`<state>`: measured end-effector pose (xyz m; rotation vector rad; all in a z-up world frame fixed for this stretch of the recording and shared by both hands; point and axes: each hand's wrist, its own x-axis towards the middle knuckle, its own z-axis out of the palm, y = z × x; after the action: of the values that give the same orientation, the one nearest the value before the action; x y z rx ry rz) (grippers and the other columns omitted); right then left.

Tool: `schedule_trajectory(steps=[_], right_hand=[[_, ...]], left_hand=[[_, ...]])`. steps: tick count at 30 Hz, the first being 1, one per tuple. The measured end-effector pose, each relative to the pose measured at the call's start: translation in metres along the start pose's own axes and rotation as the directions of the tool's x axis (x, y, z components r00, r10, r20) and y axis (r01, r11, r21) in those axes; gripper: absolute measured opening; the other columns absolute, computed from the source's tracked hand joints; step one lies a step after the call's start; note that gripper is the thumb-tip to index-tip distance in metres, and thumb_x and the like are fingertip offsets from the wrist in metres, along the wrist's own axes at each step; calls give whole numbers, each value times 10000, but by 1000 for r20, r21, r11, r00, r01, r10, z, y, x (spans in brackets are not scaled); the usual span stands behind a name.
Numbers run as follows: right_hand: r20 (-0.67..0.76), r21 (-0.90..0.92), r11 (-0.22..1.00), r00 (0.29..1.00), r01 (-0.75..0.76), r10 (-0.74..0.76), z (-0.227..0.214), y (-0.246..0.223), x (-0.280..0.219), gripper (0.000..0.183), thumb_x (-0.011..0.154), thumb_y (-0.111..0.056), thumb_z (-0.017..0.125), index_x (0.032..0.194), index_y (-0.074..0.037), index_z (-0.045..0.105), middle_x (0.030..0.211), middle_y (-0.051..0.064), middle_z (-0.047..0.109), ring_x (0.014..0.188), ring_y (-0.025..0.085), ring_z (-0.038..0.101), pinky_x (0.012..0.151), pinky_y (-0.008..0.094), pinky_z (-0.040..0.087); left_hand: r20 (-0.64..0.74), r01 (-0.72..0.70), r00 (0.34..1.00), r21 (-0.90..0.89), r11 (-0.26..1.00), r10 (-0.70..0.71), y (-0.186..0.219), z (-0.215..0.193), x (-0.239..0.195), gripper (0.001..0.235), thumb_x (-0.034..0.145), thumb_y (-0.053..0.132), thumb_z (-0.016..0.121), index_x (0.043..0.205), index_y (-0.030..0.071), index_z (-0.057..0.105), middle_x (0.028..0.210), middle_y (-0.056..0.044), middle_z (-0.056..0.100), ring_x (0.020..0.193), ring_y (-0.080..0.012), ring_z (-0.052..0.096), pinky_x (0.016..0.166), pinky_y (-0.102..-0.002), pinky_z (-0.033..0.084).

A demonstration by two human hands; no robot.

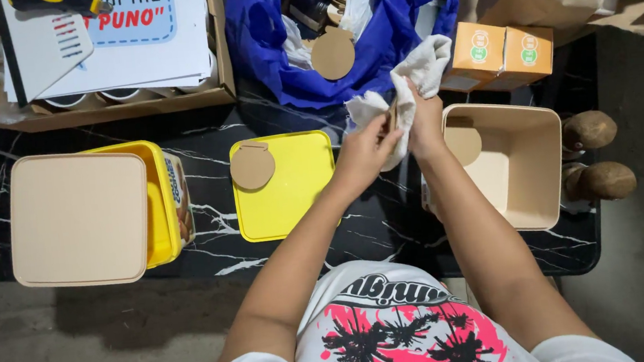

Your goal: Cleaning and sorting round coasters using a white cloth.

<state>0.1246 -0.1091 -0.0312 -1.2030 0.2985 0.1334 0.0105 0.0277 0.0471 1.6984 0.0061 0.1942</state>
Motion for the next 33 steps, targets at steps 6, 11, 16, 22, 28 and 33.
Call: schedule_trajectory(steps=[6, 11, 16, 22, 28, 33], right_hand=[[43, -282, 952, 993, 122, -114, 10, 12, -39, 341, 1009, -305, 632, 1176, -12, 683, 1003, 35, 744, 853, 147, 692, 720, 302, 567], [165, -274, 933, 968, 232, -192, -3, 38, -26, 337, 1070, -331, 613, 1248, -47, 645, 1105, 54, 685, 964, 172, 638, 811, 336, 538], [122, 291, 954, 992, -66, 32, 2, 2, -10, 239, 1027, -331, 630, 1123, -112, 626, 965, 100, 653, 868, 253, 664, 751, 414, 591], [340, 276, 935, 932, -224, 123, 4, 2, -36, 246, 1035, -233, 672, 1197, -50, 638, 1060, 115, 689, 914, 250, 690, 777, 412, 587], [159, 252, 962, 985, -109, 70, 15, 7, -53, 367, 906, -104, 740, 1251, -53, 628, 1124, 64, 714, 977, 215, 717, 847, 391, 607], [250, 470, 860, 964, -198, 85, 0, 11, -37, 310, 1007, -152, 748, 1260, -26, 619, 1154, 102, 708, 1047, 239, 700, 958, 417, 585]], left_hand=[[-155, 60, 988, 253, 966, -20, -38, 9, 9, 219, 957, 182, 597, 1086, 41, 705, 842, -276, 685, 812, -462, 686, 687, -520, 535], [-145, 37, 989, 342, 939, 14, -66, 30, -5, 173, 941, 143, 599, 1011, 12, 687, 875, -265, 702, 863, -455, 692, 743, -519, 555], [-83, -199, 969, 292, 935, 233, -26, 34, -21, 330, 991, 163, 576, 1228, -54, 647, 912, -279, 684, 838, -449, 686, 724, -501, 555], [-301, 169, 945, 109, 980, -130, -55, 24, 10, 221, 1045, 207, 609, 1056, 14, 717, 865, -212, 740, 754, -350, 729, 674, -425, 542], [-353, 214, 906, -93, 972, -233, -68, 31, 5, 217, 1026, 157, 583, 1120, 1, 701, 927, -152, 747, 812, -170, 698, 747, -347, 545], [-186, 123, 939, -606, 786, -291, -78, 35, -2, 233, 1066, 142, 557, 1205, -14, 660, 1060, -69, 728, 917, -110, 660, 841, -283, 539]])
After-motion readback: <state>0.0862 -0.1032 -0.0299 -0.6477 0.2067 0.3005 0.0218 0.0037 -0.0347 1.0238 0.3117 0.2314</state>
